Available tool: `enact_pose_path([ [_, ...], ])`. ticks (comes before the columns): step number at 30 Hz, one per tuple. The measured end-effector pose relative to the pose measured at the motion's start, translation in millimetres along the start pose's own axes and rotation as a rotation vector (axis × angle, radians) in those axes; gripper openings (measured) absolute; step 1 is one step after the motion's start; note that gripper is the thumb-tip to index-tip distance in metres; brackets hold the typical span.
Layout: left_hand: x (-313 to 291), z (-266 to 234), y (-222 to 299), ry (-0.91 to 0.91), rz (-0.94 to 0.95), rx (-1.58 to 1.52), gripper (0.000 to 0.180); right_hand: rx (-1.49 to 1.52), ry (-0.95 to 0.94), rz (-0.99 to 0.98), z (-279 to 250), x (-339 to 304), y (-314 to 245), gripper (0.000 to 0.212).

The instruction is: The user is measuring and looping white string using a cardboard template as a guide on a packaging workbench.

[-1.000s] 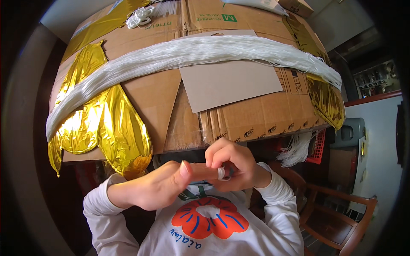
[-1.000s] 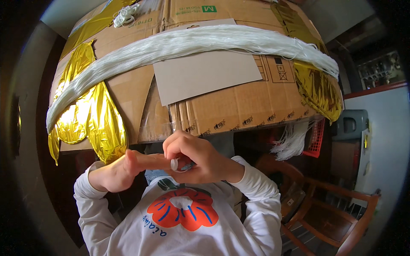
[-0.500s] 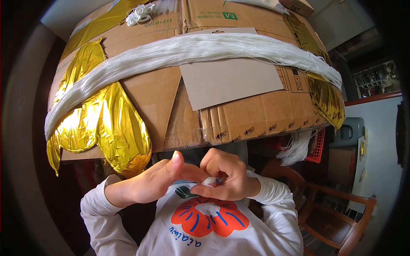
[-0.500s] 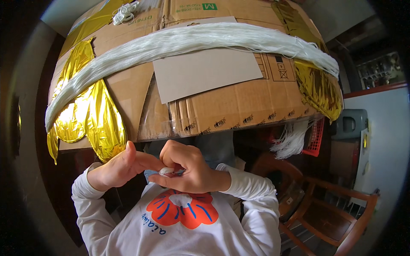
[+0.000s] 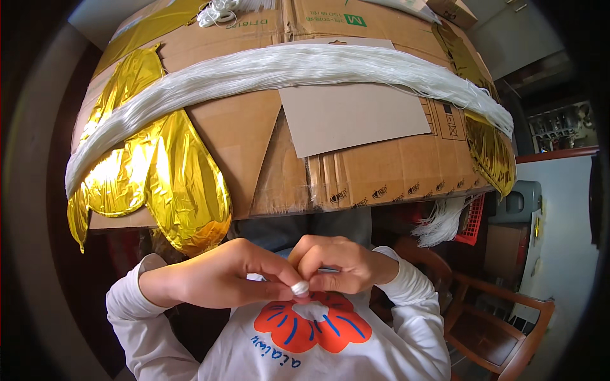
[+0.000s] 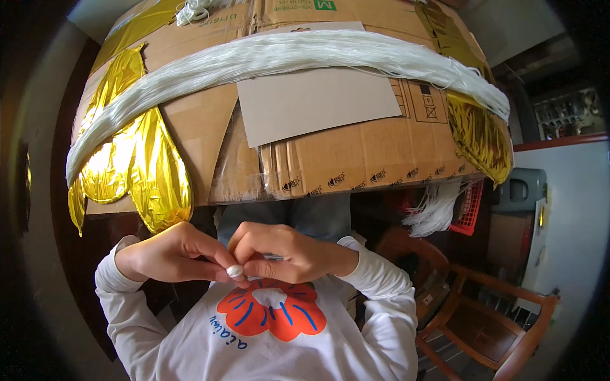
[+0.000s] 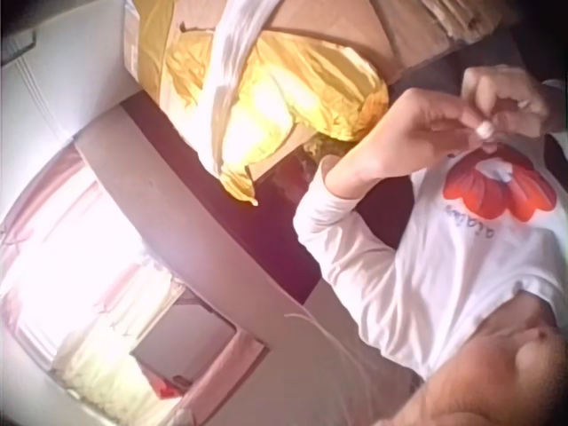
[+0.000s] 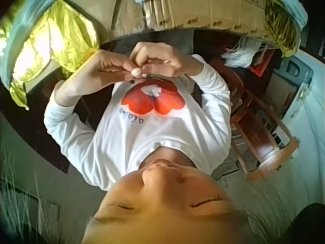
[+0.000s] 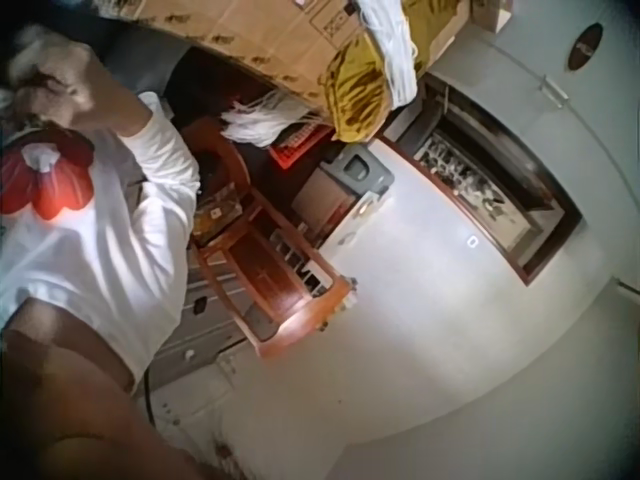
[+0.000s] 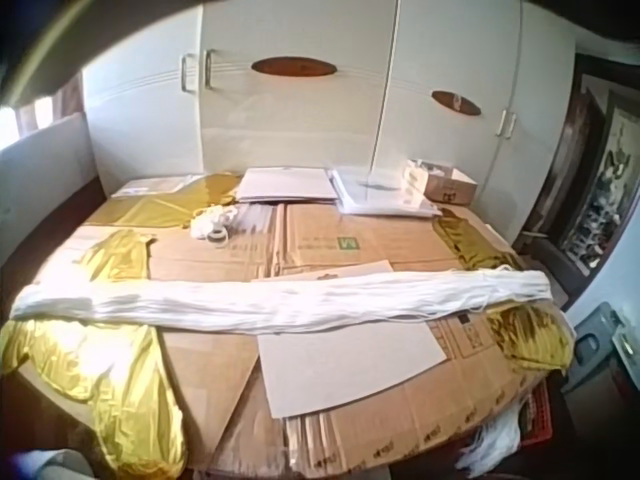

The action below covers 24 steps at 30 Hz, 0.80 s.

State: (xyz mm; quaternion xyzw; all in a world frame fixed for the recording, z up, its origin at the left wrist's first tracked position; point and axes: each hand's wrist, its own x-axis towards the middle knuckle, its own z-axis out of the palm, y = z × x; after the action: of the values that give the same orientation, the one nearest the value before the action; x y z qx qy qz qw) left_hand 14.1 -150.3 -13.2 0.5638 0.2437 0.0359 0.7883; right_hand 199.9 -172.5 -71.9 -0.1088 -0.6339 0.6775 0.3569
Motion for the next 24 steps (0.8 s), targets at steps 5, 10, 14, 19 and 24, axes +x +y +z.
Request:
enact_pose_path([
  [5, 3.2, -1.6, -2.1, -0.036, -0.001, -0.045, 0.016, 0.068, 0.007, -0.021, 0.6, -0.5, 5.0, 0.007],
  [10, 4.9, -2.2, -11.0, 0.025, 0.138, -0.171, 0.020, -0.051, 0.181, -0.110, 9.2, -2.6, 6.6, 0.008],
  [14, 5.3, 3.7, -9.9, 0.139, 0.120, -0.349, 0.019, -0.102, 0.220, -0.117, 11.6, 1.2, 5.2, 0.009],
  [19, -4.7, 5.9, -0.2, 0.240, -0.073, -0.198, 0.018, -0.099, 0.184, 0.044, 21.0, 1.4, 7.7, 0.012],
  [24, -24.1, 14.5, 6.2, 0.339, -0.034, -0.150, 0.015, -0.177, 0.214, -0.142, 32.7, 18.4, 8.7, 0.017],
])
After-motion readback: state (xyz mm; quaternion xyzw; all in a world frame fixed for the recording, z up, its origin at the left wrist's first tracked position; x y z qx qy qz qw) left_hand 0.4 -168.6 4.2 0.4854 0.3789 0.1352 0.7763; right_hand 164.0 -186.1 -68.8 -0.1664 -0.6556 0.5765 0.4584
